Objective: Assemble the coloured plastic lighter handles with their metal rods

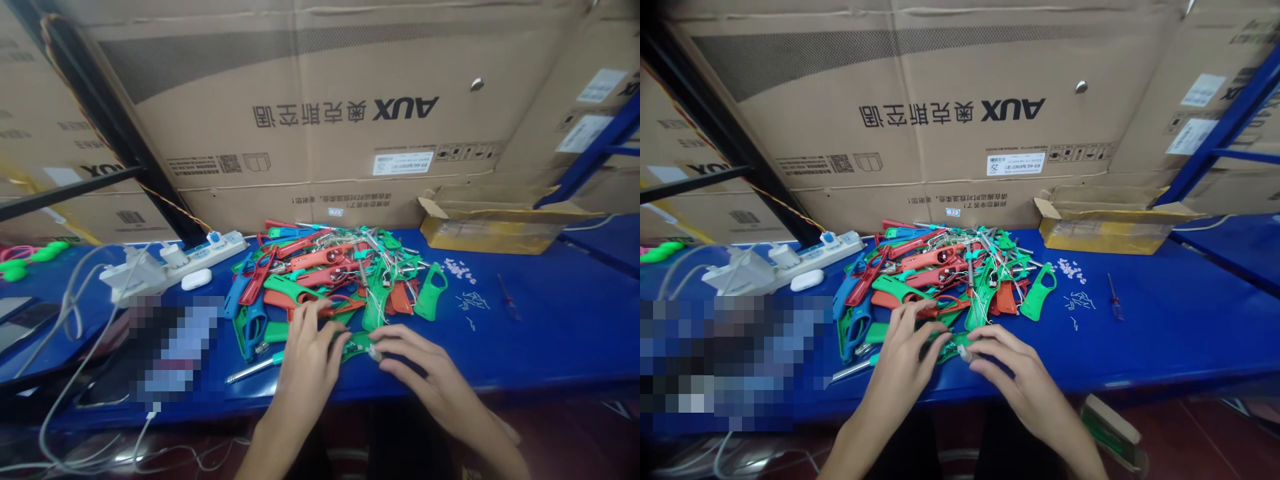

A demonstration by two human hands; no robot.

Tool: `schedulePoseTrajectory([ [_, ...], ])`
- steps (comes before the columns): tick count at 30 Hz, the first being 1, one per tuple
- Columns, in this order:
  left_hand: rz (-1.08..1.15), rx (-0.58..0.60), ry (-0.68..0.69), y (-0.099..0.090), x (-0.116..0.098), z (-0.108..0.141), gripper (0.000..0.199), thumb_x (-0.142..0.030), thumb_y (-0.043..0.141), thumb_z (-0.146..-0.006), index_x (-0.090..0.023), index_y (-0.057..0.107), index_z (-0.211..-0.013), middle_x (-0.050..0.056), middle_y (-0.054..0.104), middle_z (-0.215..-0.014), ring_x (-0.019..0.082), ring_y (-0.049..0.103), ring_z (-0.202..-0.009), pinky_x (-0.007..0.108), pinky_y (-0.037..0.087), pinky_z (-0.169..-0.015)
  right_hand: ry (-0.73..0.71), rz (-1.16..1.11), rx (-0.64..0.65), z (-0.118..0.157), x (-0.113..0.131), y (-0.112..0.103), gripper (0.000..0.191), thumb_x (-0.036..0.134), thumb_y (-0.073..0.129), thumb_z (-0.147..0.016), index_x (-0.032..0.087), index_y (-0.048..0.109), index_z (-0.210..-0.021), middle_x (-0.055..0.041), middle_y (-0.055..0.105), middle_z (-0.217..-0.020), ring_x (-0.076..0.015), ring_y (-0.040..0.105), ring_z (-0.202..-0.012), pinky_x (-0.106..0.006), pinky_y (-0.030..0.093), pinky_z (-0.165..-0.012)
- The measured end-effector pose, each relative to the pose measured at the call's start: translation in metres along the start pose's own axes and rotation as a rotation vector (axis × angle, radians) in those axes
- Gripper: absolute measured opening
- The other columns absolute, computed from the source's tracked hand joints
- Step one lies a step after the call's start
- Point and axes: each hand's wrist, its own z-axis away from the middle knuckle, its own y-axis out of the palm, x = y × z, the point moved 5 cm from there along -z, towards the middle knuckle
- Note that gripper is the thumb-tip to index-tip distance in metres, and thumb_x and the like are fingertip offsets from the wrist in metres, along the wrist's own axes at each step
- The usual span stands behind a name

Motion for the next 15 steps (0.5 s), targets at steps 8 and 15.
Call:
schedulePoseTrajectory([
  [8,-0.052,0.052,-0.047,-0.006,0.003,0.015,0.015,-0.017,0.062,-0.094,-0.020,0.074,-0.102,0.010,0.060,-0.140,0.036,0.050,-0.129,0.059,0.054,-0.097,0.017,-0.022,0.092,0.002,0.002,0.012,0.016,0.041,0.065,-0.097,0.033,0.075,-0.107,-0.0015,0.076,-0.110,-0.0230,0.070,-0.106,-0.038,0.056,-0.097],
  [15,-0.136,0.105,-0.062,-0.006,-0.001,0.013,0.014,-0.014,0.062,-0.091,-0.022,0.072,-0.085,0.009,0.061,-0.140,0.039,0.050,-0.128,0.058,0.054,-0.088,0.029,-0.001,-0.015,0.007,0.000,0.018,0.015,0.038,0.065,-0.098,0.034,0.075,-0.108,-0.0010,0.078,-0.106,-0.0242,0.071,-0.103,-0.039,0.056,-0.093],
])
